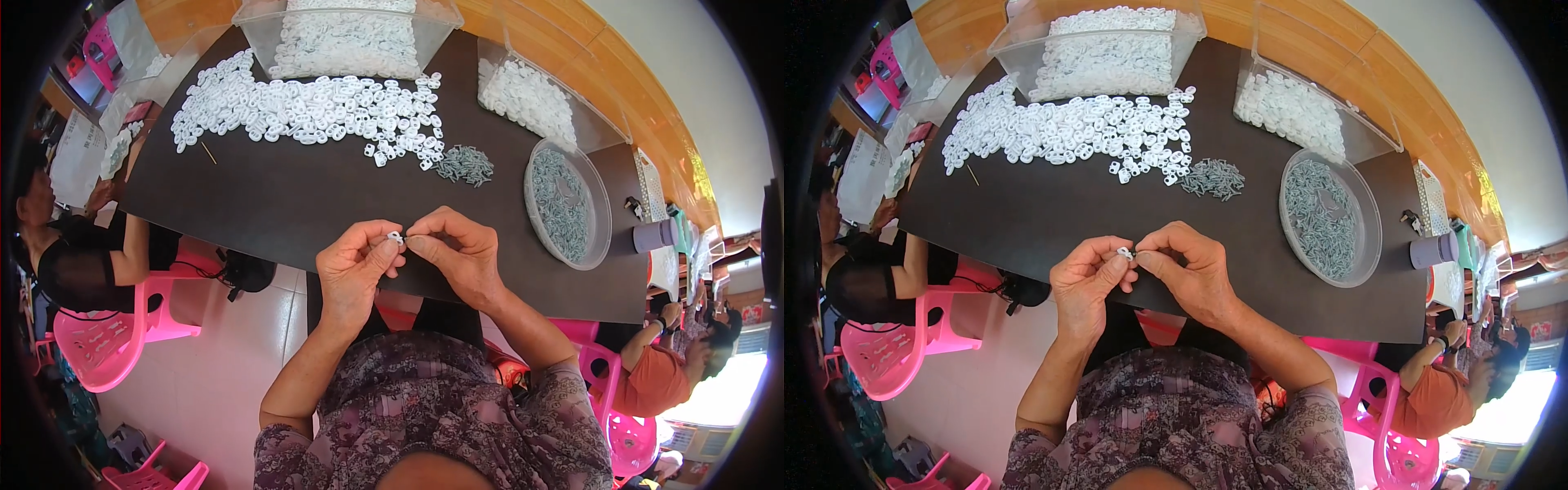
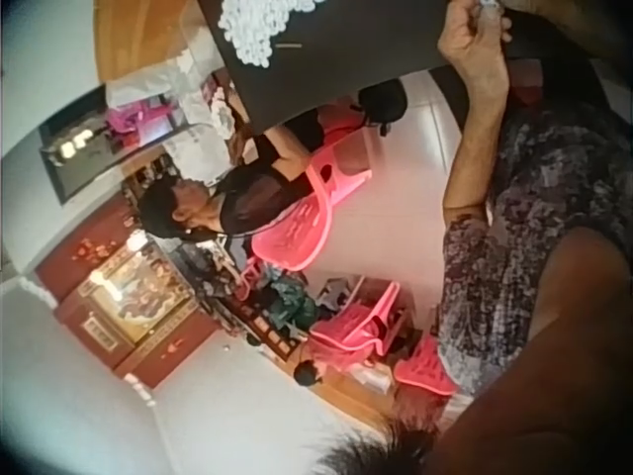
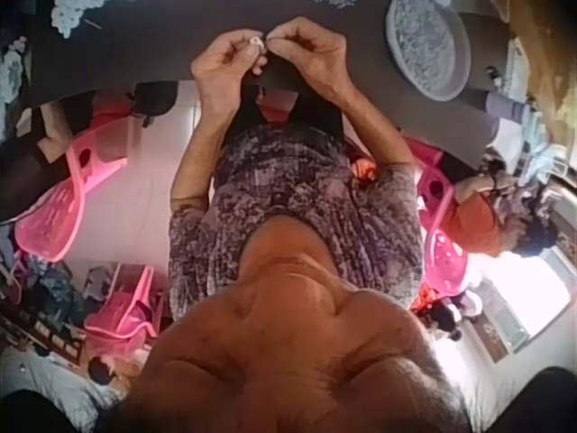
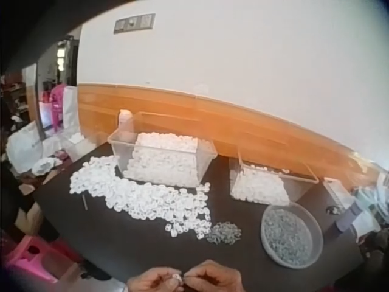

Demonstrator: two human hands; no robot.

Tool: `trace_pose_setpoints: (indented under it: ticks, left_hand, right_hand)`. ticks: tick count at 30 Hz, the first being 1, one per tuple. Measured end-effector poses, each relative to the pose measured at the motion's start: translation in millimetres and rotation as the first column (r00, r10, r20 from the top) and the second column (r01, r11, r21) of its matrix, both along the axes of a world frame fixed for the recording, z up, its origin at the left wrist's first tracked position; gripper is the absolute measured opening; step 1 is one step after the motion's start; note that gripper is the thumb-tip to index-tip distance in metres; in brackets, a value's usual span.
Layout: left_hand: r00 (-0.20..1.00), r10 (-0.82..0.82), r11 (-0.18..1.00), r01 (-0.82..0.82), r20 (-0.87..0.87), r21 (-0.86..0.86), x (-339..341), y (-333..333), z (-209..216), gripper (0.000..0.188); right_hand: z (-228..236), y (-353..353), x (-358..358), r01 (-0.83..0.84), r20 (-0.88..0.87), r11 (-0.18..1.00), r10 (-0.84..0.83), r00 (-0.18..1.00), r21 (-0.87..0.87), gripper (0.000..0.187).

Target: Manual assembly of small white plastic components by inserting tiny pins.

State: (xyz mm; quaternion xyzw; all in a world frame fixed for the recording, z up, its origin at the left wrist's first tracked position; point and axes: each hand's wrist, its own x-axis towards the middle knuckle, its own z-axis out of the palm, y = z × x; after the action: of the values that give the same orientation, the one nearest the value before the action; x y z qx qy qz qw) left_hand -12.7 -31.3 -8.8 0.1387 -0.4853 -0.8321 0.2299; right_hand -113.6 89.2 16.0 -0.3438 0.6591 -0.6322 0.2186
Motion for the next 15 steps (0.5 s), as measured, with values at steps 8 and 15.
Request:
trace_pose_setpoints:
  ticks: [8, 15]
  left_hand:
    - [0.996, 0.073, 0.986, -0.065, 0.049, -0.155, 3.2, 4.5, 1.3, 0.016]
    - [0.994, 0.08, 0.976, -0.064, 0.069, -0.21, 4.9, 5.9, 3.5, 0.017]
  right_hand:
    - [-3.9, -0.1, 1.8, 0.0, -0.038, 1.0, 0.001, 0.999, 0.001, 0.007]
    - [-3.5, -0.7, 4.8, 0.002, -0.028, 1.0, -0.003, 1.0, -0.016, 0.007]
